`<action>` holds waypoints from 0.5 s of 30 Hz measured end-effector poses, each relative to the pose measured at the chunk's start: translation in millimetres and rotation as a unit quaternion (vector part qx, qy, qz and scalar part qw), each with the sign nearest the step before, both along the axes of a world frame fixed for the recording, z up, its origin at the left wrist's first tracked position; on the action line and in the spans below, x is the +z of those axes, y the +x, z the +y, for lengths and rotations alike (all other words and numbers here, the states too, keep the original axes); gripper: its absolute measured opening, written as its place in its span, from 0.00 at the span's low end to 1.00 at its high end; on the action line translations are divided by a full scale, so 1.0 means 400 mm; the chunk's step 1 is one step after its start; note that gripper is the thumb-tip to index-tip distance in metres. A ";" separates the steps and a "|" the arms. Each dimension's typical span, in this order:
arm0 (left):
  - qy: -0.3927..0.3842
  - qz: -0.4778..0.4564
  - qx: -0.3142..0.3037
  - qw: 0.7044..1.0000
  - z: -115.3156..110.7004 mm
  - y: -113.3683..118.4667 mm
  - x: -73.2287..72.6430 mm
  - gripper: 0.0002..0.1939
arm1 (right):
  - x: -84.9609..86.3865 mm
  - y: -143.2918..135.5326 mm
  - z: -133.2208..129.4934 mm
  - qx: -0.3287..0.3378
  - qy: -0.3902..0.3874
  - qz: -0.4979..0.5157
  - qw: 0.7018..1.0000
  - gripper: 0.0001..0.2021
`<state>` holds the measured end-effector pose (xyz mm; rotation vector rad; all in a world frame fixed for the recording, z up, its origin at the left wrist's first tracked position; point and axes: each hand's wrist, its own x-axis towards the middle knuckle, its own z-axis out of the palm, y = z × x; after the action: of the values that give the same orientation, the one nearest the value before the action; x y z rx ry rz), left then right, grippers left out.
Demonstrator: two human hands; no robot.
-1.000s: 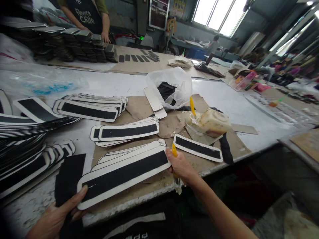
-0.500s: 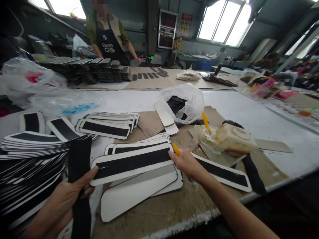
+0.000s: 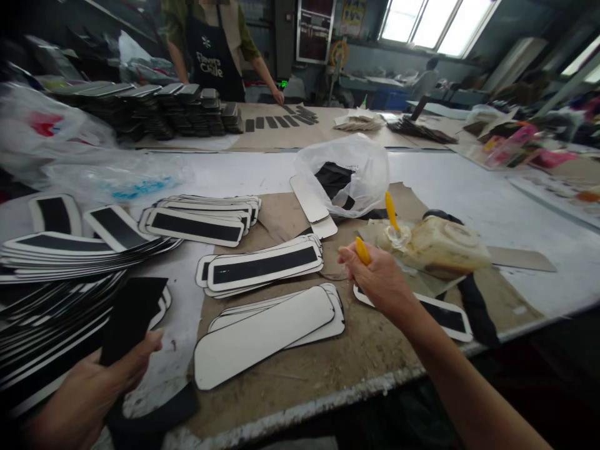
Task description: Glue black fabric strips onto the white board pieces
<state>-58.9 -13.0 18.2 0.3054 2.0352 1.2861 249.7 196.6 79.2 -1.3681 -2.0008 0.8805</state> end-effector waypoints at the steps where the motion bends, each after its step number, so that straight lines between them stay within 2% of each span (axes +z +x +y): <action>1: -0.004 -0.022 -0.002 1.000 -0.019 0.017 -0.004 0.23 | 0.005 0.006 -0.019 0.002 -0.020 0.021 1.000 0.22; 5: -0.005 -0.069 0.017 0.997 -0.058 0.094 -0.020 0.25 | -0.010 0.005 -0.088 0.001 -0.077 0.068 0.995 0.26; 7: 0.004 -0.083 0.031 0.996 -0.065 0.129 -0.026 0.26 | -0.027 -0.004 -0.120 0.024 -0.138 0.096 0.985 0.28; 9: 0.016 -0.091 0.044 0.995 -0.070 0.157 -0.029 0.25 | -0.039 -0.016 -0.150 0.057 -0.237 0.133 0.961 0.30; 12: 0.018 -0.086 0.049 0.995 -0.074 0.181 -0.032 0.26 | -0.043 -0.032 -0.187 0.090 -0.372 0.195 0.903 0.33; 15: 0.026 -0.060 0.025 0.998 -0.074 0.188 -0.042 0.28 | -0.042 -0.047 -0.212 0.099 -0.406 0.229 0.879 0.27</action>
<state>16.1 -42.5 1.5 0.1964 1.9221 1.3562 230.8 111.8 62.2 -1.1653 -1.4417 2.0828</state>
